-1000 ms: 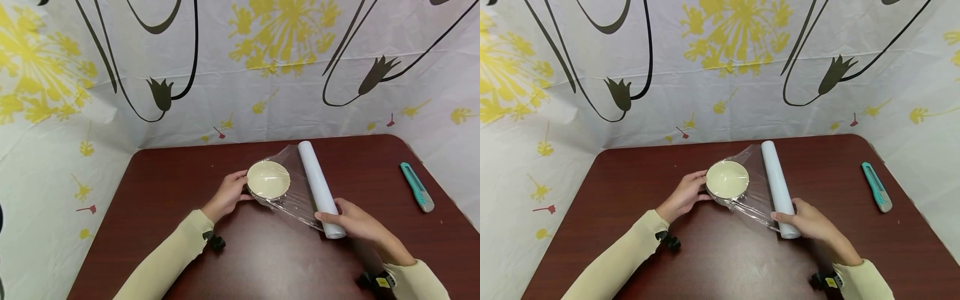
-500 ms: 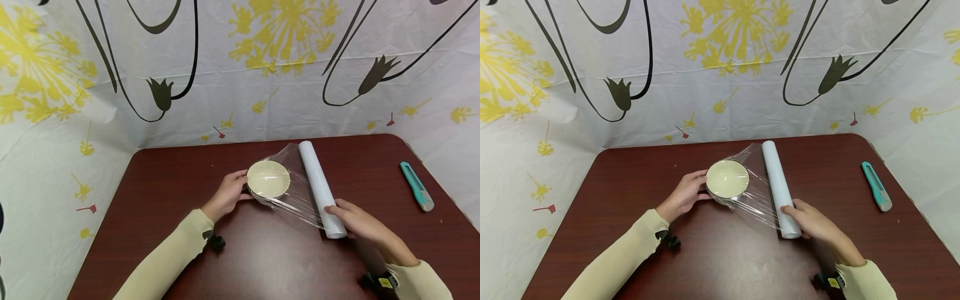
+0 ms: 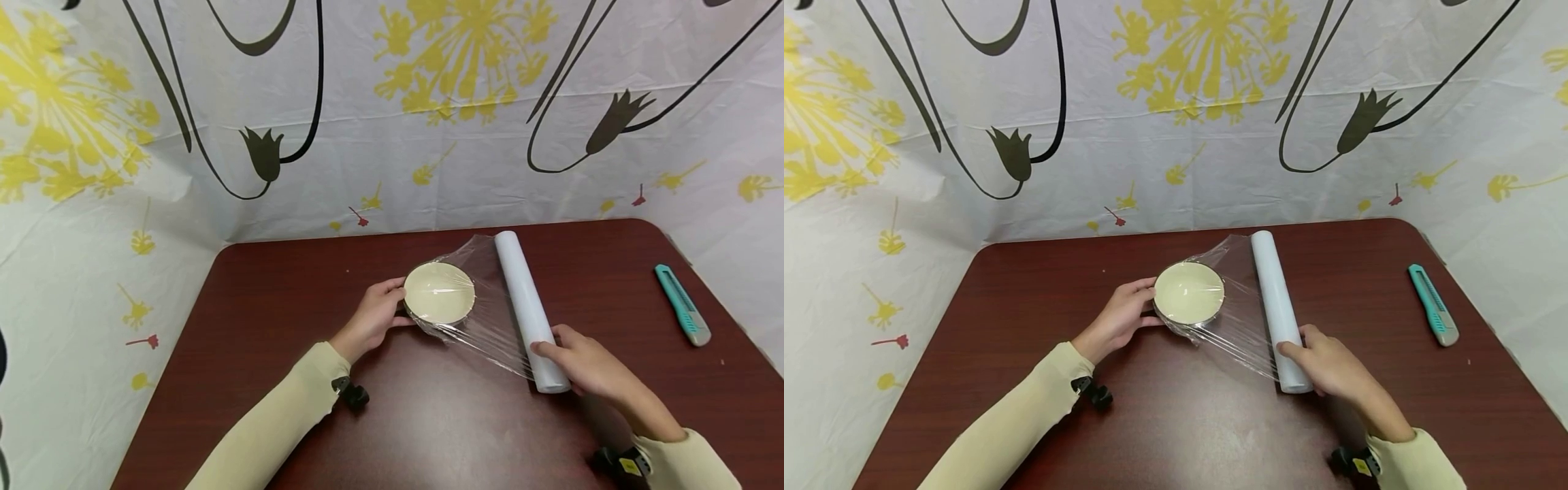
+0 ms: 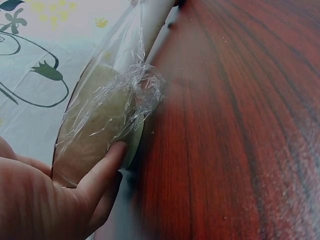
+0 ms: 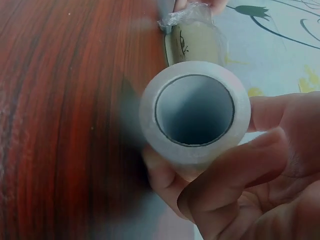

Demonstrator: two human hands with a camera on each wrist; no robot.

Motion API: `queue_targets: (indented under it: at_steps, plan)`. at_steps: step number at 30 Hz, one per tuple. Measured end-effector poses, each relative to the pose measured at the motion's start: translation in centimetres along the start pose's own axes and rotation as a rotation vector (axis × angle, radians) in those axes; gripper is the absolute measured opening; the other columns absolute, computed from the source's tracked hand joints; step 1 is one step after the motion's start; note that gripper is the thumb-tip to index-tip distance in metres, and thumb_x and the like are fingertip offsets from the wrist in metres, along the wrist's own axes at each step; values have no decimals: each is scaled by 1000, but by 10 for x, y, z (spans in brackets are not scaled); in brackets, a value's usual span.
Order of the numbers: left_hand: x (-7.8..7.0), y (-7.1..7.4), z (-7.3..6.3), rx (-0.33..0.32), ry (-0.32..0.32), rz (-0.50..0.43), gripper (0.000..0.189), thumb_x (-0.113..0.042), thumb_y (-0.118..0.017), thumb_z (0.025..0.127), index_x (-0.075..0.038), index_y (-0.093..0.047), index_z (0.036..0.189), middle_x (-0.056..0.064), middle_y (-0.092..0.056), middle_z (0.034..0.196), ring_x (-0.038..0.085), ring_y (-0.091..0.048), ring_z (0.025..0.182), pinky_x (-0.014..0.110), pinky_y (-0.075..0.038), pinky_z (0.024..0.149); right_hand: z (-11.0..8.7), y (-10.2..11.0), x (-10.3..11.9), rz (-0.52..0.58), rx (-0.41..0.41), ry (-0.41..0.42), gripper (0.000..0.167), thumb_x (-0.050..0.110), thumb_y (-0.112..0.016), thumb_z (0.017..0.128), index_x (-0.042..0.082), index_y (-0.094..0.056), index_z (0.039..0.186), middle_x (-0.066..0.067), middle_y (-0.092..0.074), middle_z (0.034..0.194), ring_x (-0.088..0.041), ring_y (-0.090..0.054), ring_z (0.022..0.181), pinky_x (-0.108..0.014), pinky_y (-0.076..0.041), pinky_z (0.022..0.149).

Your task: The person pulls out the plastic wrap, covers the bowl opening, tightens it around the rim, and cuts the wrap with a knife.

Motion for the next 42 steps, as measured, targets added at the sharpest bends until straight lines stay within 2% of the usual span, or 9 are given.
queue_targets:
  at_steps: [18,24,32,42]
  plan:
    - [0,-1,0,2,-15,11,49,-5,-46,115,9,-43,163,28,-49,163,39,-60,139,51,-65,94,0,5,1,-128,-3,-25,73,44,-53,114,-16,-35,154,-14,-66,94,-24,-58,52,-41,-52,58]
    - [1,-1,0,9,-10,15,49,-6,-46,116,9,-43,163,28,-48,164,39,-58,141,51,-64,95,3,7,4,-181,1,-6,70,39,-48,114,-20,-38,150,-26,-68,113,-23,-64,75,-40,-53,60]
    - [2,0,1,4,-6,16,49,-5,-46,116,9,-43,163,27,-47,164,39,-58,142,51,-64,95,6,14,3,-333,-40,27,70,41,-53,111,-22,-47,142,-33,-69,119,-33,-72,99,-48,-58,75]
    - [2,0,0,-10,2,23,48,-4,-47,115,9,-46,161,28,-51,160,38,-60,138,50,-65,94,8,14,1,-379,-73,6,80,45,-59,109,-21,-36,148,-35,-67,115,-39,-70,95,-51,-56,73]
Point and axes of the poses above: each hand's wrist, its own z-axis towards the middle knuckle, its own y-axis out of the back of the hand, x = y × z, the point moved 7 cm from there along z, towards the middle knuckle
